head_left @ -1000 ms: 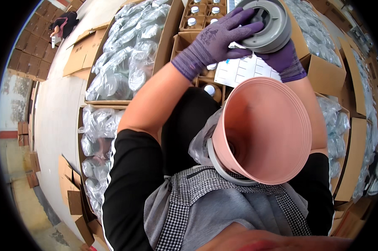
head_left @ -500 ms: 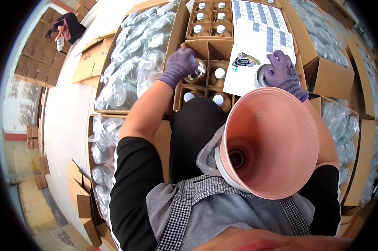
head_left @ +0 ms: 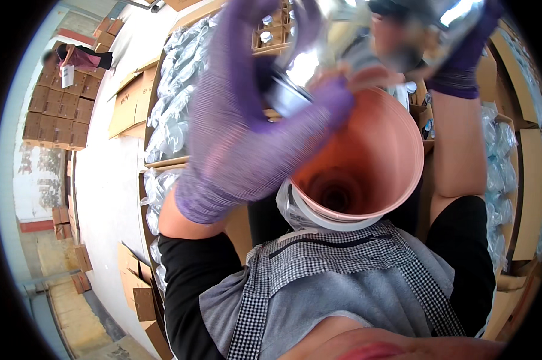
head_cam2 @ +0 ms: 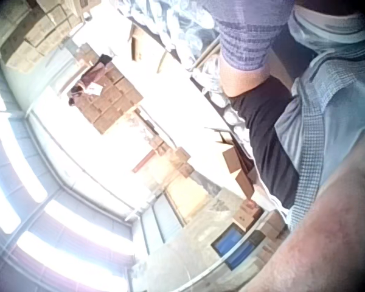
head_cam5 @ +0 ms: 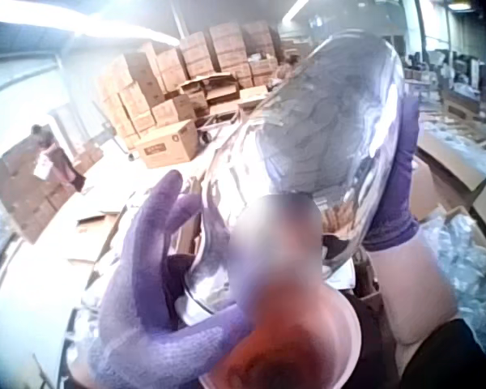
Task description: The person assembles and packages electric kettles by inserting a chrome inner flask into a plastic housing, attaching a lid, applying product labels, and wrapping each finished unit in a plastic bag before placing it into a shipping box.
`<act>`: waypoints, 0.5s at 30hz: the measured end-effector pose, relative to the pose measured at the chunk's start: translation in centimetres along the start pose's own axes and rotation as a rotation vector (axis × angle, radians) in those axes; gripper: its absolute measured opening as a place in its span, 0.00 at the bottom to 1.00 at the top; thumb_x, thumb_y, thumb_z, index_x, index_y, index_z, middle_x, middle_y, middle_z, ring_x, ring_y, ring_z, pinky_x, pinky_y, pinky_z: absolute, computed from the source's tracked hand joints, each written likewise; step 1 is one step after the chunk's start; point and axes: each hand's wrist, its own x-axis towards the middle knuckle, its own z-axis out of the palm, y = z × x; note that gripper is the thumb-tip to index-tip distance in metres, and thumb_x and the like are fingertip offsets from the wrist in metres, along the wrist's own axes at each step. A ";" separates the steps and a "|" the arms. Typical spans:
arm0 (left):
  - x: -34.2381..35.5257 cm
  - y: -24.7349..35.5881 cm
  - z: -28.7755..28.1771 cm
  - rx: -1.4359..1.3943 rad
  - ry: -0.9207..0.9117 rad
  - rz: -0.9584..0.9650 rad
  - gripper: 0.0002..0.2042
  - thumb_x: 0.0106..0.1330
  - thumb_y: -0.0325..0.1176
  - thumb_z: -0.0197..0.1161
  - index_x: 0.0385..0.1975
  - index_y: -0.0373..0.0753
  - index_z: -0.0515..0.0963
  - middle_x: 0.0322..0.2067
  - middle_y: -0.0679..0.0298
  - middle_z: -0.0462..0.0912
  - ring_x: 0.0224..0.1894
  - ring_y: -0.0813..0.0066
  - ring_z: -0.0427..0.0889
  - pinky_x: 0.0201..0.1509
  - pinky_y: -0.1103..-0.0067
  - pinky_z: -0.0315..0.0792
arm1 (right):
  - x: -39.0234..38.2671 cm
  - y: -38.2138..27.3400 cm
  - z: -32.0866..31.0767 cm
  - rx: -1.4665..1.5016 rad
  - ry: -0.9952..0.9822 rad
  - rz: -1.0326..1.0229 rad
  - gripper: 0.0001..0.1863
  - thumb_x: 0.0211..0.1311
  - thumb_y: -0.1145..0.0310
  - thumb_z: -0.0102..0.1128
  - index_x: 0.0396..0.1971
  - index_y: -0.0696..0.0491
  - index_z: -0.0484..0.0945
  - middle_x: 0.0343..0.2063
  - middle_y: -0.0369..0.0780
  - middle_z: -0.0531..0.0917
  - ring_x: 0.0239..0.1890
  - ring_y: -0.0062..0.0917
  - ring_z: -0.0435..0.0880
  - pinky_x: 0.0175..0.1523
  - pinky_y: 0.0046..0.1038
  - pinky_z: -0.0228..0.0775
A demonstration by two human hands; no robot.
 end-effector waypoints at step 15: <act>-2.5 -4.1 4.5 -0.514 -0.132 -0.261 0.63 0.33 0.46 0.88 0.72 0.32 0.55 0.62 0.52 0.72 0.63 0.61 0.74 0.67 0.68 0.70 | -11.7 -1.5 9.3 -0.449 0.290 0.050 0.52 0.42 0.56 0.84 0.65 0.61 0.66 0.61 0.51 0.71 0.62 0.37 0.75 0.66 0.39 0.70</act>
